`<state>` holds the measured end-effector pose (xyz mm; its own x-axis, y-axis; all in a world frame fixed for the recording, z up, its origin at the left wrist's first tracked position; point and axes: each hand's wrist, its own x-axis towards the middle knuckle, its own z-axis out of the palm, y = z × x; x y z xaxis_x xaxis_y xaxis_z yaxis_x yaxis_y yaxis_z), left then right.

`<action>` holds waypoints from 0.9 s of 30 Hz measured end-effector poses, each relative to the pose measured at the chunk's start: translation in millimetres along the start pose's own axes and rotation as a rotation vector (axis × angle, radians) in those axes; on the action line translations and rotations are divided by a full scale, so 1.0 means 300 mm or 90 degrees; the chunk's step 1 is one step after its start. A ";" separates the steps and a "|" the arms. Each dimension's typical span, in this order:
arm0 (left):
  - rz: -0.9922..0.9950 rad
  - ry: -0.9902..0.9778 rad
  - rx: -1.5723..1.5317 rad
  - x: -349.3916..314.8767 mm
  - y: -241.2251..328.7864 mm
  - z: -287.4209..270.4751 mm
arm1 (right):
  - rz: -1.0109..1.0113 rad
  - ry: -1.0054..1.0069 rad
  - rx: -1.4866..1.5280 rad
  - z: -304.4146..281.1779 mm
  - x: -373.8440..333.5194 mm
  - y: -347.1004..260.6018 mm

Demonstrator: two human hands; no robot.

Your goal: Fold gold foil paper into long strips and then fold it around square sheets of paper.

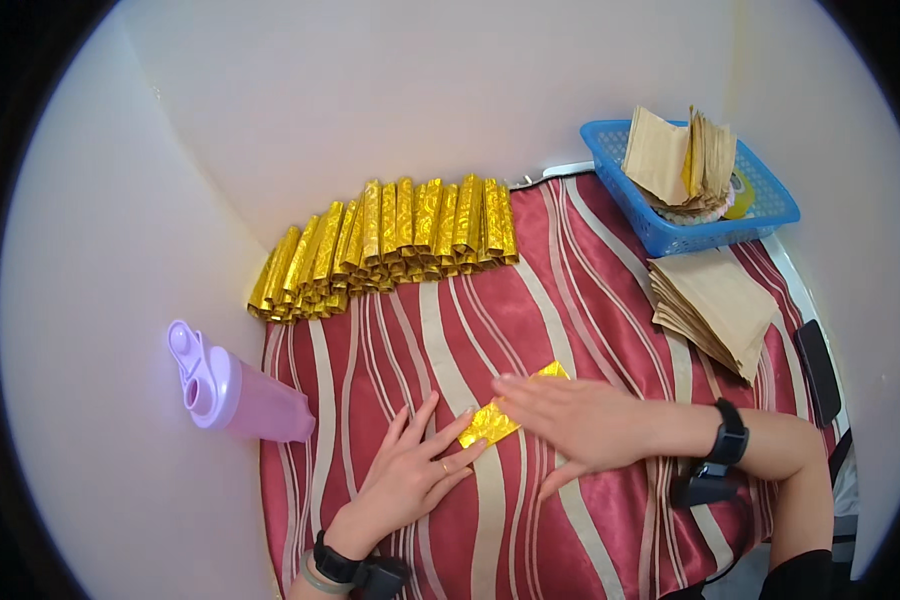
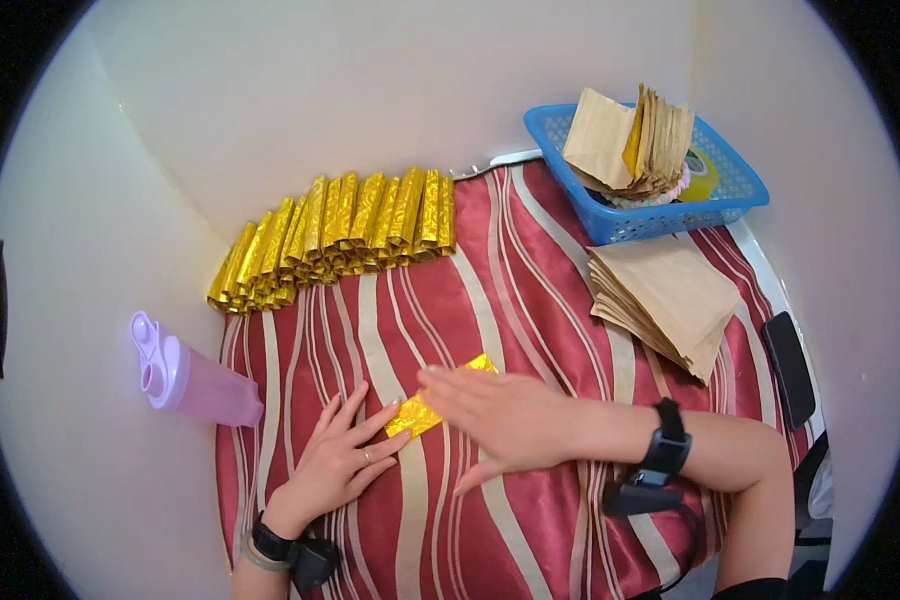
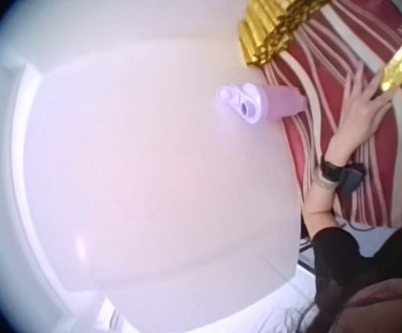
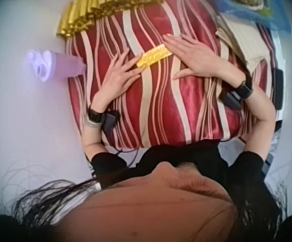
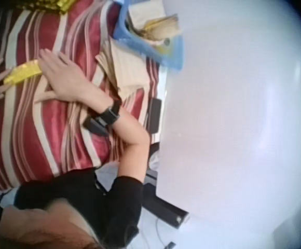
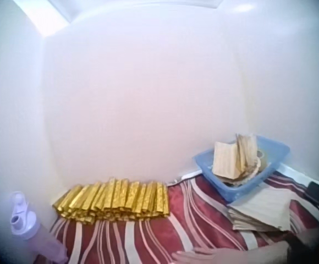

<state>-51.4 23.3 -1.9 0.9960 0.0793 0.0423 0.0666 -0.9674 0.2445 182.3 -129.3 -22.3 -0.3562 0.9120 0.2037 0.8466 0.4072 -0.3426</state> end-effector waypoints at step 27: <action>0.108 0.155 0.013 0.044 0.032 0.028 | -0.034 -0.006 -0.008 -0.026 -0.068 0.039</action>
<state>-37.1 12.9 -7.2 0.9496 -0.0313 0.3120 -0.0961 -0.9762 0.1946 202.5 -143.6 -23.2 -0.4043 0.8895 0.2127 0.8314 0.4544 -0.3198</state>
